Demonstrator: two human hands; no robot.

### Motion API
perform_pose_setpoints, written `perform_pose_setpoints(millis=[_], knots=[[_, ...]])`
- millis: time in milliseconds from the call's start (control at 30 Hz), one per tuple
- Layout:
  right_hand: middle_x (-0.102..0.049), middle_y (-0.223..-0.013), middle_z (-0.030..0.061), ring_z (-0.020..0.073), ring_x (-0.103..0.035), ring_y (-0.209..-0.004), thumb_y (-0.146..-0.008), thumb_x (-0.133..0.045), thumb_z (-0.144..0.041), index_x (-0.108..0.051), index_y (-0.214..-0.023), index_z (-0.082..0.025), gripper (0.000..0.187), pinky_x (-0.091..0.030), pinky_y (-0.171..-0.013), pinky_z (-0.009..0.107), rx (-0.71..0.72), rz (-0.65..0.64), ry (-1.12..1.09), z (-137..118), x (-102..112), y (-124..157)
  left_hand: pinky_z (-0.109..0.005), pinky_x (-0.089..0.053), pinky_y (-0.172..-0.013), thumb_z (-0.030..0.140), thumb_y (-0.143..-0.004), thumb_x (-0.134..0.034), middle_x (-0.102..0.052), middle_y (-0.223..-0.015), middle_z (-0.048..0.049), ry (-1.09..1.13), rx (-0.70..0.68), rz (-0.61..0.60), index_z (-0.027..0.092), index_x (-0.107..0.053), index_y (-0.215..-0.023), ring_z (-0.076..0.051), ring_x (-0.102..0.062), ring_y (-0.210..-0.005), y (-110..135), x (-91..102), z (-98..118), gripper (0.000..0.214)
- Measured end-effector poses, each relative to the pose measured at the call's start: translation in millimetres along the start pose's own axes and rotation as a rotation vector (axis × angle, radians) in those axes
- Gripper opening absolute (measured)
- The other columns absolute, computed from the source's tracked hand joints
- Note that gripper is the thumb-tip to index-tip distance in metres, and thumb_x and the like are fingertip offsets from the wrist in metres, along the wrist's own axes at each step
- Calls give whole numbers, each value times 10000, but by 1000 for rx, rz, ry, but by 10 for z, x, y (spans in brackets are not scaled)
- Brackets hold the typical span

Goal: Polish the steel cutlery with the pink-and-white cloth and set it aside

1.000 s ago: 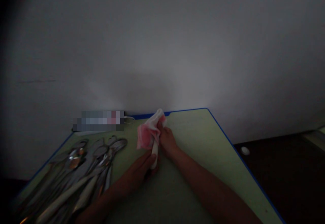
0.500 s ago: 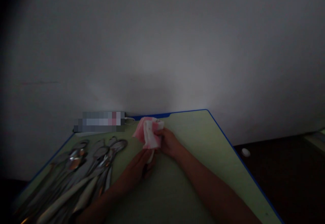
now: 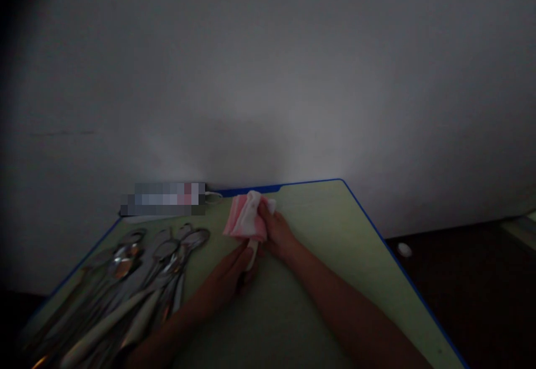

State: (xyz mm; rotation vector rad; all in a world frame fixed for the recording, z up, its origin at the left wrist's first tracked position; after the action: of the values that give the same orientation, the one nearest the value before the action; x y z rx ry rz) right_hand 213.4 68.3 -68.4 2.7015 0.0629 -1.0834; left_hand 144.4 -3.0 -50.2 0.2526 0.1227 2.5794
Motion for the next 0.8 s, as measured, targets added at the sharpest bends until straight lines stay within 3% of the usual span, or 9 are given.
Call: perform_pose_setpoints(millis=[233,433,600,700,800], knots=[[-586,-568,11,132,-538,-563,-655,-558,-638,-594,-745,-132,515,-393,-536,242,-43,23,-38,71,76,-80,-193,-308,-459,445,-894,-339,-424,-552,60,5,6,-15,173,-491,-846,-80,-372,-465,8,-1,31,315],[-567,-527,-27,98,-486,-466,-629,-682,-286,-585,-748,-136,215,-403,-491,223,-63,-45,37,36,-11,-9,-199,-269,-407,486,-885,-308,-391,-509,77,129,49,10,188,-471,-878,-88,-338,-407,-13,12,-74,340],[-598,-585,-20,106,-519,-502,-586,-619,-157,-575,-747,-144,167,-425,-509,223,-81,-47,12,57,16,-24,-221,-319,-441,495,-859,-372,-438,-512,49,66,30,45,191,-464,-713,-98,-380,-422,-1,47,-46,350],[-599,-587,-20,105,-513,-495,-621,-648,-205,-574,-779,-147,184,-426,-520,229,-79,-39,9,68,19,-37,-218,-303,-416,482,-864,-368,-428,-492,53,46,33,48,194,-477,-723,-97,-367,-404,6,50,-7,339],[-610,-615,-4,119,-534,-538,-690,-639,-398,-577,-815,-148,287,-421,-527,235,-73,-42,-15,68,-12,-35,-202,-288,-401,456,-870,-369,-428,-504,62,71,32,31,187,-490,-806,-90,-358,-403,2,24,32,302]])
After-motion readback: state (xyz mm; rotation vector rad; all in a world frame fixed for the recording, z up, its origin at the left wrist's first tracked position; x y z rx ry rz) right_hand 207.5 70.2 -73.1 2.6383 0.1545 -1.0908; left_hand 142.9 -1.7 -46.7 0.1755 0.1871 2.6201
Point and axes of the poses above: each hand's wrist, its own y-axis away from the middle knuckle, its own x-axis out of the back of the hand, z = x × y, the point moved 9 cm from there along -y, towards the middle knuckle
